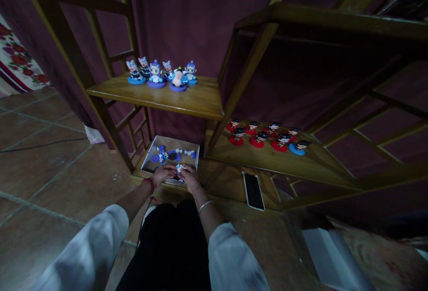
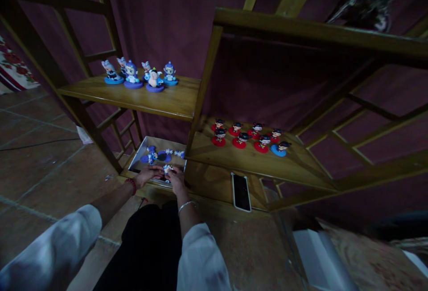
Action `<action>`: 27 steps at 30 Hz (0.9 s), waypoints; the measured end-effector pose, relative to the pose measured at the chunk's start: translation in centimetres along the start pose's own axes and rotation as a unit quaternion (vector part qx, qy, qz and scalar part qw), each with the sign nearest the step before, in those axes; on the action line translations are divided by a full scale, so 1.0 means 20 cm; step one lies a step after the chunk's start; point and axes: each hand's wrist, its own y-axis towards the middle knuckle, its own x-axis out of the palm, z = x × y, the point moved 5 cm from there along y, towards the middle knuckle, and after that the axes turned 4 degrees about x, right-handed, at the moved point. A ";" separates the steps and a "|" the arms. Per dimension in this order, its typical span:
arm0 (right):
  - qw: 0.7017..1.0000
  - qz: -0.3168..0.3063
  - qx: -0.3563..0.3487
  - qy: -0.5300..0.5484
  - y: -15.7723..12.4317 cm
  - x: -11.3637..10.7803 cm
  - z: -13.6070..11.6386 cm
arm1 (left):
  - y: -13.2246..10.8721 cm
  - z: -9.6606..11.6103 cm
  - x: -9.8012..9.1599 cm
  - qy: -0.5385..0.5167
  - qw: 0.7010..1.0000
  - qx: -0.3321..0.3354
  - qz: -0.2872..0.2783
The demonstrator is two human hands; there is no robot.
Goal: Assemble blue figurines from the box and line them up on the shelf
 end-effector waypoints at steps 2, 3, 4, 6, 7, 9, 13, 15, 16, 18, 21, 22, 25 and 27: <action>1.000 0.008 -0.001 0.005 0.00 0.00 0.00 | 0.00 0.00 0.00 -0.005 1.000 -0.003 0.002; 1.000 0.011 -0.002 0.010 0.00 -0.01 0.00 | 0.00 0.00 0.00 -0.008 1.000 -0.006 0.003; 1.000 0.011 -0.004 0.014 0.01 0.00 0.00 | 0.00 0.00 0.00 -0.009 1.000 -0.010 0.002; 1.000 0.006 -0.007 0.015 0.01 0.00 0.00 | 0.00 0.00 0.00 -0.012 1.000 -0.015 0.004; 1.000 0.004 -0.011 0.007 0.02 0.00 0.00 | 0.00 0.00 0.00 -0.014 1.000 -0.016 0.006; 0.999 0.004 -0.025 -0.027 0.03 0.00 0.00 | 0.00 0.00 -0.01 -0.018 1.000 -0.017 0.009; 0.991 0.013 -0.066 -0.118 0.04 0.00 -0.01 | 0.00 0.00 -0.01 -0.026 1.000 -0.017 0.005; 0.984 0.024 -0.079 -0.155 0.04 0.00 -0.01 | 0.00 0.01 -0.01 -0.027 0.999 -0.020 0.000; 0.981 0.030 -0.083 -0.172 0.05 0.00 -0.01 | 0.00 0.01 -0.01 -0.027 0.999 -0.023 -0.003; 0.974 0.035 -0.089 -0.204 0.06 0.00 0.00 | 0.00 0.01 -0.01 -0.025 0.999 -0.028 -0.003; 0.964 0.029 -0.096 -0.248 0.08 0.01 0.00 | 0.01 0.01 -0.02 -0.024 0.999 -0.031 0.006; 0.960 0.026 -0.098 -0.259 0.09 0.01 0.00 | 0.01 0.01 -0.02 -0.024 0.999 -0.030 0.008; 0.955 0.023 -0.110 -0.275 0.10 0.01 -0.01 | 0.00 0.01 -0.02 -0.028 0.999 -0.024 0.005; 0.955 0.024 -0.116 -0.273 0.10 0.00 0.00 | 0.00 0.01 -0.02 -0.028 0.999 -0.022 -0.001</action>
